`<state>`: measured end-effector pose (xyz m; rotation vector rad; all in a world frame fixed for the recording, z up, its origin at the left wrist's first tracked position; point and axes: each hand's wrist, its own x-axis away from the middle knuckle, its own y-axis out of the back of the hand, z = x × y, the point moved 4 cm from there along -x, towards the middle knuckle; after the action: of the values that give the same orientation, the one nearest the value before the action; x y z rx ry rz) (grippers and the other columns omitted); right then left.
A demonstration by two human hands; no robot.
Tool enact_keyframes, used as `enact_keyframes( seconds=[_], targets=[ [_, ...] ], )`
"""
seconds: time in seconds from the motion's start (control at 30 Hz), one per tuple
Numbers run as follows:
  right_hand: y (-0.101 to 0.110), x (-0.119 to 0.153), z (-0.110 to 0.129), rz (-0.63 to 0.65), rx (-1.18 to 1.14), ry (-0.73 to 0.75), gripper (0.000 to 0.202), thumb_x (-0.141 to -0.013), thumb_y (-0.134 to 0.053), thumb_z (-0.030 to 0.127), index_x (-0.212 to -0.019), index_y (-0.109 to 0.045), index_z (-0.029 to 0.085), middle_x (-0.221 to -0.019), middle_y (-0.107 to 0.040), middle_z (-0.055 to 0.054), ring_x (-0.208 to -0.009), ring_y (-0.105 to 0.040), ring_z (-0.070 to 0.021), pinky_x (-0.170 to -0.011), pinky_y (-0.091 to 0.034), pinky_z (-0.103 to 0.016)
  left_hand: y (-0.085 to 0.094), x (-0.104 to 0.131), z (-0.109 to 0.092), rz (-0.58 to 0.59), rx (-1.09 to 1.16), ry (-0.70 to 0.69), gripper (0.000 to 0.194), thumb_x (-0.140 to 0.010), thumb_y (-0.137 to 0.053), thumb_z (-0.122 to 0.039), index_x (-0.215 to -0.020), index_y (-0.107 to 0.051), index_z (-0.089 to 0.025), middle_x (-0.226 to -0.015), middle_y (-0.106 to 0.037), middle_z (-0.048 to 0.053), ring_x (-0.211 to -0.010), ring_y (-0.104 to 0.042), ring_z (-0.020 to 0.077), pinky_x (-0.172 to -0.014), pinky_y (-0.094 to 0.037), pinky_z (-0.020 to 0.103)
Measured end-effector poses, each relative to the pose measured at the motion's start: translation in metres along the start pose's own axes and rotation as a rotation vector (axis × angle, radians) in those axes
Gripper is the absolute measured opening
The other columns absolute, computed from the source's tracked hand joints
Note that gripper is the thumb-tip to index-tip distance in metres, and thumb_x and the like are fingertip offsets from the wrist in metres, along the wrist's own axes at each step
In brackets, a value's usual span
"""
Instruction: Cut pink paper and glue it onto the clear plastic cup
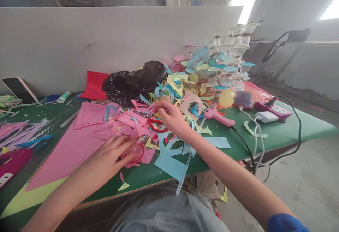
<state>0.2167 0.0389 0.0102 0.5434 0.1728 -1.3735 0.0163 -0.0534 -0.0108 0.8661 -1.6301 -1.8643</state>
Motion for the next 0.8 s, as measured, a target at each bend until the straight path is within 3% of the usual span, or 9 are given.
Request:
enact_keyframes(
  seconds=[0.13,0.3,0.47,0.8],
  targets=[
    [-0.0009,0.0004,0.0006,0.005,0.013,-0.019,0.02,-0.085,-0.039,0.023,-0.08,-0.059,0.022,-0.085,-0.062,-0.001,-0.07,-0.051,-0.0155,-0.062,-0.037,-0.028,0.0014,-0.0006,-0.0032,-0.018,-0.084,0.031,0.039,-0.095,-0.038,-0.015,-0.119,-0.068,-0.022,-0.128,-0.062,0.011,-0.11,-0.053,0.0324,-0.095,-0.046,0.054],
    [-0.0008,0.0006,0.0001,0.011,0.025,-0.005,0.02,-0.085,-0.039,0.022,-0.079,-0.059,0.022,-0.084,-0.062,-0.001,-0.065,-0.047,-0.0141,-0.061,-0.037,-0.028,0.0028,-0.0039,-0.0076,-0.009,-0.102,0.129,0.041,-0.098,-0.034,-0.023,-0.119,-0.068,-0.023,-0.119,-0.065,0.012,-0.106,-0.054,0.032,-0.095,-0.046,0.054],
    [-0.0018,-0.0015,-0.0057,0.022,0.039,0.004,0.022,-0.084,-0.039,0.024,-0.08,-0.06,0.022,-0.085,-0.062,-0.001,-0.063,-0.045,-0.0135,-0.058,-0.037,-0.028,0.0026,-0.004,-0.0039,-0.071,-0.072,0.206,0.041,-0.098,-0.036,-0.033,-0.125,-0.065,-0.025,-0.108,-0.066,0.012,-0.106,-0.055,0.0322,-0.095,-0.046,0.052],
    [-0.006,-0.0009,-0.0064,0.086,-0.006,-0.028,0.022,-0.086,-0.038,0.025,-0.082,-0.059,0.022,-0.086,-0.061,-0.001,-0.055,-0.041,-0.011,-0.052,-0.034,-0.026,0.0051,-0.0045,-0.0083,-0.078,-0.142,0.197,0.044,-0.096,-0.037,-0.031,-0.131,-0.062,-0.022,-0.095,-0.067,0.012,-0.099,-0.057,0.0343,-0.085,-0.048,0.05]
  ],
)
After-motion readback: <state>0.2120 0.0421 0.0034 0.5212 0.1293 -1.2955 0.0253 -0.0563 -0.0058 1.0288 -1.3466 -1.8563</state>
